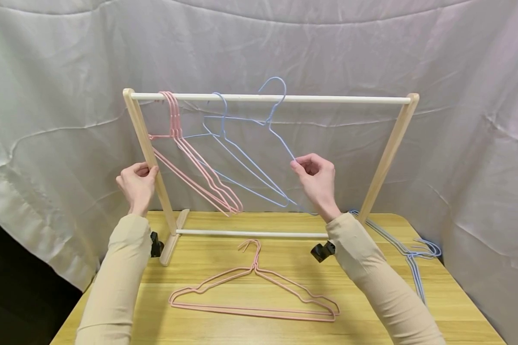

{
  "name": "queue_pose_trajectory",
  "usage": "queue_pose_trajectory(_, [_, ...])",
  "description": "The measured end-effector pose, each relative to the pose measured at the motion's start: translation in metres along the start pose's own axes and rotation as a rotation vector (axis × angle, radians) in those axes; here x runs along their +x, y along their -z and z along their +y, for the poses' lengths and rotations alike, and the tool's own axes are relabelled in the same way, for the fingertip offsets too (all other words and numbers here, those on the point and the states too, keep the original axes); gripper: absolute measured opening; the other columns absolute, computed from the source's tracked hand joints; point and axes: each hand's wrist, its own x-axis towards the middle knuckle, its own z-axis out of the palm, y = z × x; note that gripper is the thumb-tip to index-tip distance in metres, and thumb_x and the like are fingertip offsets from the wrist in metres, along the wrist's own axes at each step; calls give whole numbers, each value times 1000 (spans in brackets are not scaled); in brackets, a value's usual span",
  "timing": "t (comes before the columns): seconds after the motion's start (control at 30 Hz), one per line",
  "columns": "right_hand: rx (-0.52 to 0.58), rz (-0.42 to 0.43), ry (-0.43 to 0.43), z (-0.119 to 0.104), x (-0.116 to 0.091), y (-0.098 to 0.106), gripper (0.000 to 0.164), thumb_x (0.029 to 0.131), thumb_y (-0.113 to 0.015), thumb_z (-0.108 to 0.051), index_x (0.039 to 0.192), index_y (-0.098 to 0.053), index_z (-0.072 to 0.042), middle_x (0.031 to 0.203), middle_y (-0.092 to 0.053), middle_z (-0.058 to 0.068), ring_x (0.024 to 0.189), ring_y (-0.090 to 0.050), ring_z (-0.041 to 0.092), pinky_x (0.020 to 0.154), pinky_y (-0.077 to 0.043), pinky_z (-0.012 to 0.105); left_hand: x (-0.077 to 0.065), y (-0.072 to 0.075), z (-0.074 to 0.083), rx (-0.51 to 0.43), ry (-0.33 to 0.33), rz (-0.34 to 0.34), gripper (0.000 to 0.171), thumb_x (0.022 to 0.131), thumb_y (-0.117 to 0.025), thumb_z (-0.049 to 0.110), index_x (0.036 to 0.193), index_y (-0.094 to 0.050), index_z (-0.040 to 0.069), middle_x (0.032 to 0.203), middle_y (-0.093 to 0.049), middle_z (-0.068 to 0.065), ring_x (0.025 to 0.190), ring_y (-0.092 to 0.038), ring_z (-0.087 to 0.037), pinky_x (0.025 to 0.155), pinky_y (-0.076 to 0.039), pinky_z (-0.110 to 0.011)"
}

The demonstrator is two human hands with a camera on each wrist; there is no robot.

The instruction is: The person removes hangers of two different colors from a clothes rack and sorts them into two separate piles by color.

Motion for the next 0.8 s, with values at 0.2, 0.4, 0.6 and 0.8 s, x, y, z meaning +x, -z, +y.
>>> queue_pose_trajectory(0.2, [35, 12, 31, 0, -5, 3, 9, 87, -73, 0, 88, -71, 9, 65, -59, -15, 57, -48, 0, 54, -38, 15, 0, 0, 0, 6, 9, -3, 32, 92, -72, 23, 116, -75, 2, 117, -72, -22, 136, -42, -25, 112, -28, -41])
queue_pose_trajectory(0.4, [63, 36, 21, 6, -11, 10, 12, 86, -73, 3, 90, -69, 13, 67, -62, -20, 60, -51, -3, 57, -40, 12, 2, -1, -1, 4, 10, -1, 32, 92, -72, 23, 115, -75, 1, 117, -72, -22, 137, -43, -24, 112, -29, -40])
queue_pose_trajectory(0.6, [72, 58, 1, 15, -19, 21, 12, 86, -74, 4, 91, -69, 14, 69, -63, -21, 61, -52, -3, 58, -42, 12, 0, 0, 0, -8, 14, -3, 32, 92, -73, 22, 116, -74, 2, 117, -72, -22, 139, -42, -20, 113, -29, -39])
queue_pose_trajectory(0.8, [72, 85, -15, 24, -30, 33, 12, 87, -73, 3, 92, -70, 13, 71, -65, -20, 62, -54, -2, 57, -42, 11, 0, -1, -1, -8, 16, -5, 32, 92, -72, 22, 116, -74, 1, 118, -72, -23, 139, -40, -22, 113, -27, -39])
